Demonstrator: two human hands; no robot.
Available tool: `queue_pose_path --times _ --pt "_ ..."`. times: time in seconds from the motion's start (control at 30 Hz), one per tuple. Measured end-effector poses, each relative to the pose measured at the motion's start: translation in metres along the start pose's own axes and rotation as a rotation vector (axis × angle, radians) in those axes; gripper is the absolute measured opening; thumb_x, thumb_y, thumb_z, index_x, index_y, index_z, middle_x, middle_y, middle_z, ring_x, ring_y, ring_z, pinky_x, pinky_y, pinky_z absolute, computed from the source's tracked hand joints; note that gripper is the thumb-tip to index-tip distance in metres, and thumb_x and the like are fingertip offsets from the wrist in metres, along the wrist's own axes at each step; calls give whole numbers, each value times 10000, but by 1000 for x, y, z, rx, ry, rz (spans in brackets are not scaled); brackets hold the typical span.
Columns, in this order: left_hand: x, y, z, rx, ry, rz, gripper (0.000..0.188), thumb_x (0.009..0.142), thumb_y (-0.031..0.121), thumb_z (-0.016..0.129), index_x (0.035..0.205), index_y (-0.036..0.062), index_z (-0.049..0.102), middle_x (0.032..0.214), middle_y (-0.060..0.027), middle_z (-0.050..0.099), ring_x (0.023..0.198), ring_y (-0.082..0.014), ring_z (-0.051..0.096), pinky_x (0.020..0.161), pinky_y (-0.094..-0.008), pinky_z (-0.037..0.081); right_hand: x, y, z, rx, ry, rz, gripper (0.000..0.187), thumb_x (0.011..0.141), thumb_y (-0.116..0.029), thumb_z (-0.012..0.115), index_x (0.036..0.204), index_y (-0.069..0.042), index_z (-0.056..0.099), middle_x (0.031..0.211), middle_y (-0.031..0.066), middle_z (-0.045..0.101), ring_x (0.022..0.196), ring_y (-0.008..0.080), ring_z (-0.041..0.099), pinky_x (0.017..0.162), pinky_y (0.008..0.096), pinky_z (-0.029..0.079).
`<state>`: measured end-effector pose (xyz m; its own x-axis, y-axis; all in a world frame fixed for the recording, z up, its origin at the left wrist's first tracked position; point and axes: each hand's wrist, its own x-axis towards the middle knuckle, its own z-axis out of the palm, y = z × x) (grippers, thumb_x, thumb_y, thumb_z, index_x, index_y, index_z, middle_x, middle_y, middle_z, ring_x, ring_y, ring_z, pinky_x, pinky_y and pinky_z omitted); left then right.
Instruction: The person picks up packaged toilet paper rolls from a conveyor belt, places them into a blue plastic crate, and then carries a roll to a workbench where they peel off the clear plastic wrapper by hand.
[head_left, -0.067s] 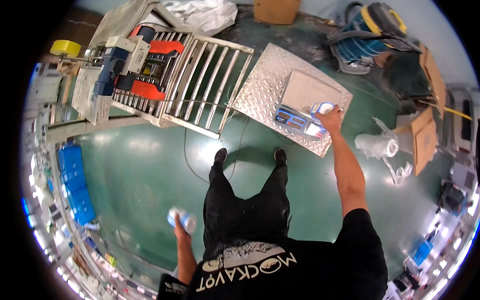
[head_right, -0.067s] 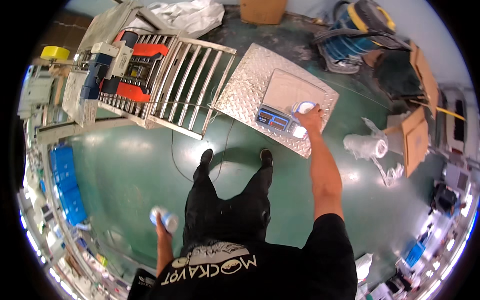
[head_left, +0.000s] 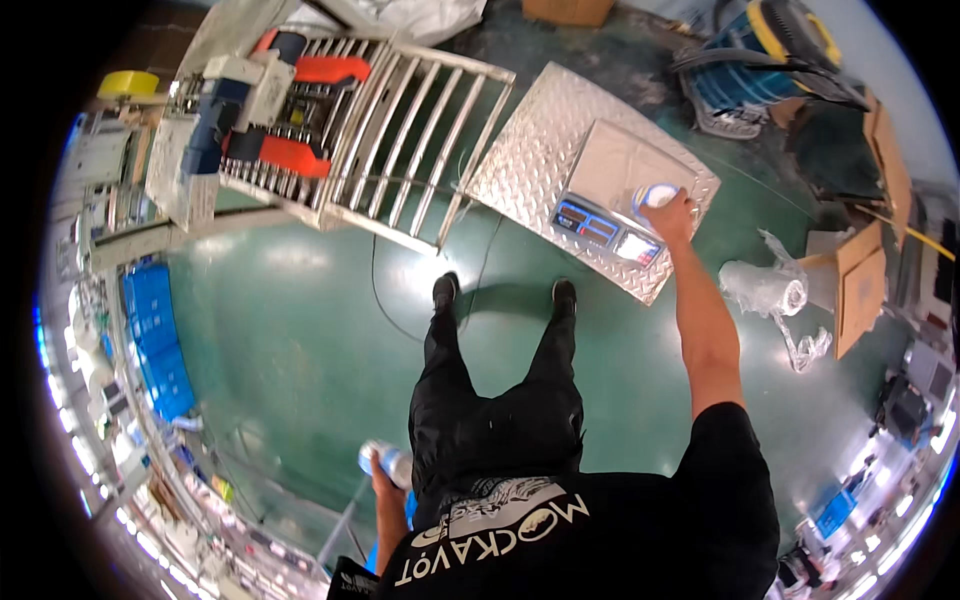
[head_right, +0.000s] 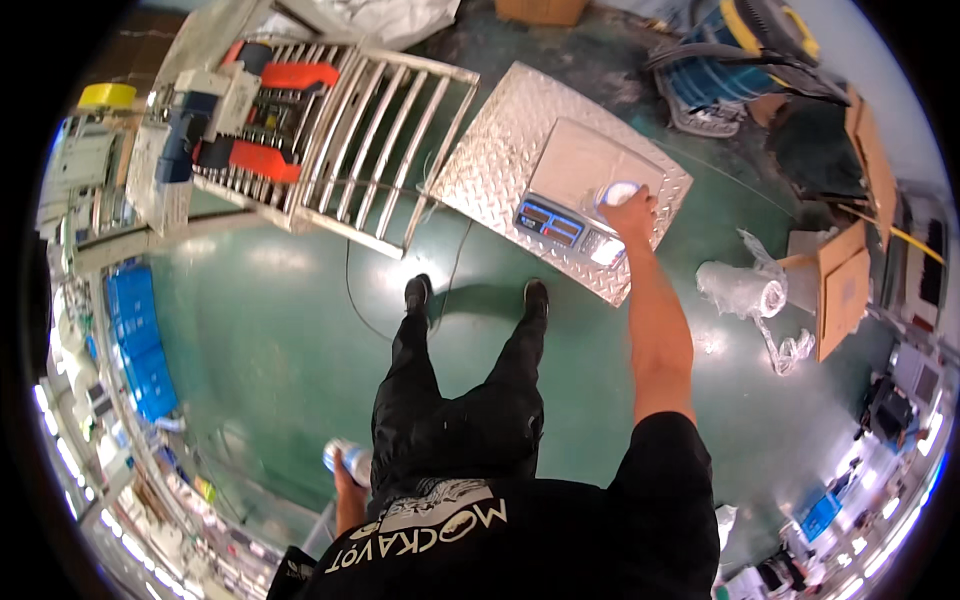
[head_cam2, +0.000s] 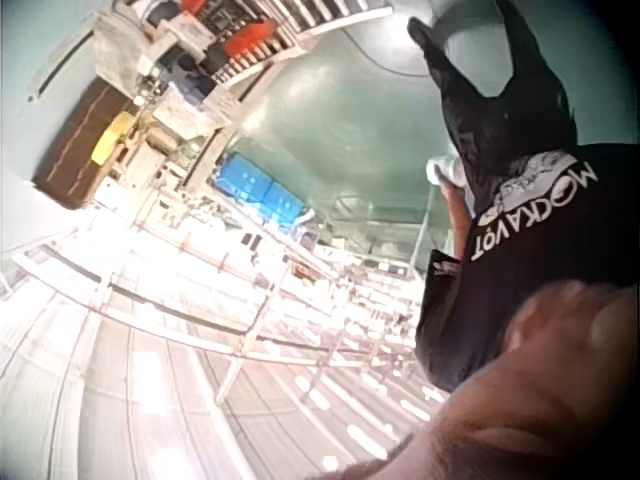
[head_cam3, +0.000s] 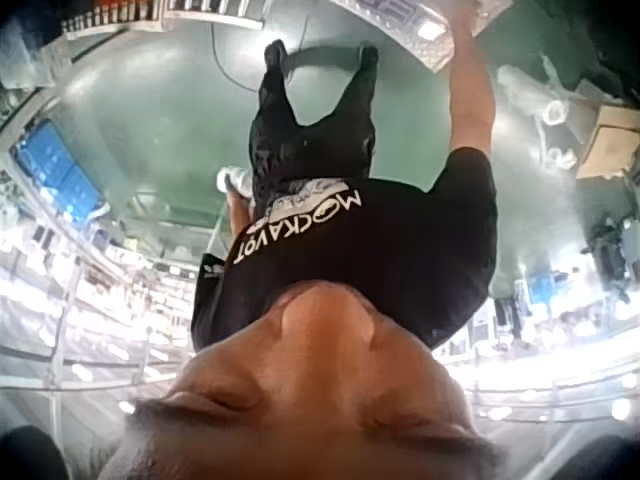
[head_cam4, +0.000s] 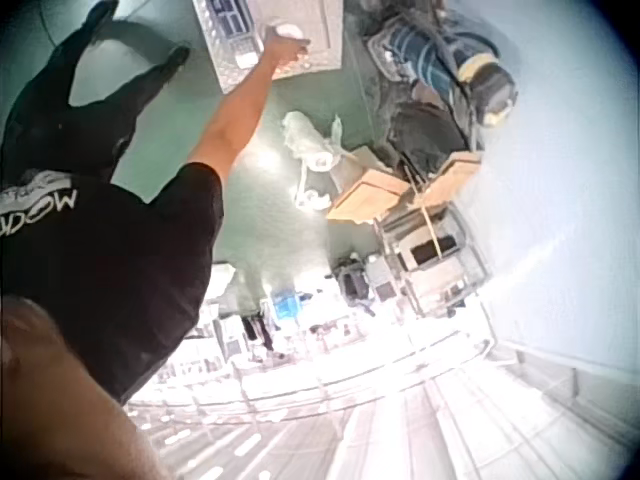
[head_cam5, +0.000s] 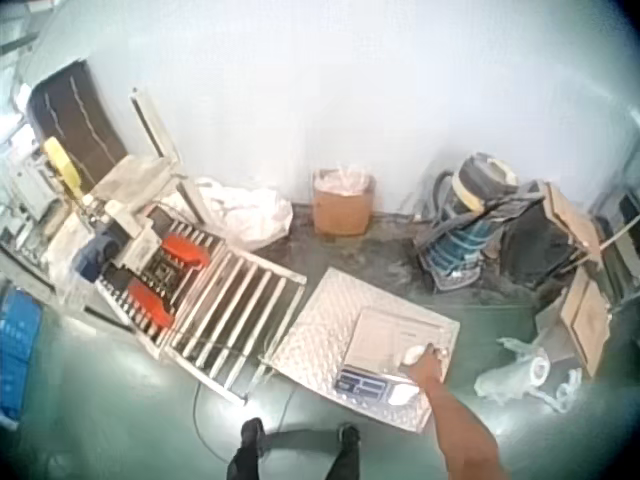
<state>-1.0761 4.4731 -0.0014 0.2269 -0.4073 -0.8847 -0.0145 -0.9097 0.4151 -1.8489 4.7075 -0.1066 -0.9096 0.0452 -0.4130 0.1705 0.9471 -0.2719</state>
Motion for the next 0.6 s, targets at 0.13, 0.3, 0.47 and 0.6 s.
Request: queue_pose_path --times 0.13,0.3,0.47,0.6 --pt "-83 -137 -77 124 106 -52 747 884 620 572 1363 49 517 1286 -134 602 1057 -332 641 982 -465 490 42 2 9 -58 -35 -60 1170 635 -450 820 1514 -10 184 1460 283 338 1280 480 454 1062 497 426" --pt "-107 -259 -95 -5 297 -65 679 898 557 599 1358 62 539 1208 -117 641 1038 -290 624 968 -410 471 46 61 24 205 280 -263 994 809 -539 675 1487 63 268 1500 328 314 1342 458 392 1102 477 371" --pt "-79 -302 -85 -11 -11 -153 689 904 558 564 1339 25 544 1189 -140 647 1030 -291 635 966 -408 475 -20 272 75 -2 -352 -342 169 757 -276 662 742 -108 672 771 123 673 768 295 660 681 444 514" --pt "-94 -312 -42 13 266 -329 980 744 591 739 1421 -42 421 1305 -187 575 1089 -335 622 926 -466 520 -138 462 160 -349 -783 -1356 184 574 -307 718 648 -156 643 726 64 654 714 302 643 616 462 500"
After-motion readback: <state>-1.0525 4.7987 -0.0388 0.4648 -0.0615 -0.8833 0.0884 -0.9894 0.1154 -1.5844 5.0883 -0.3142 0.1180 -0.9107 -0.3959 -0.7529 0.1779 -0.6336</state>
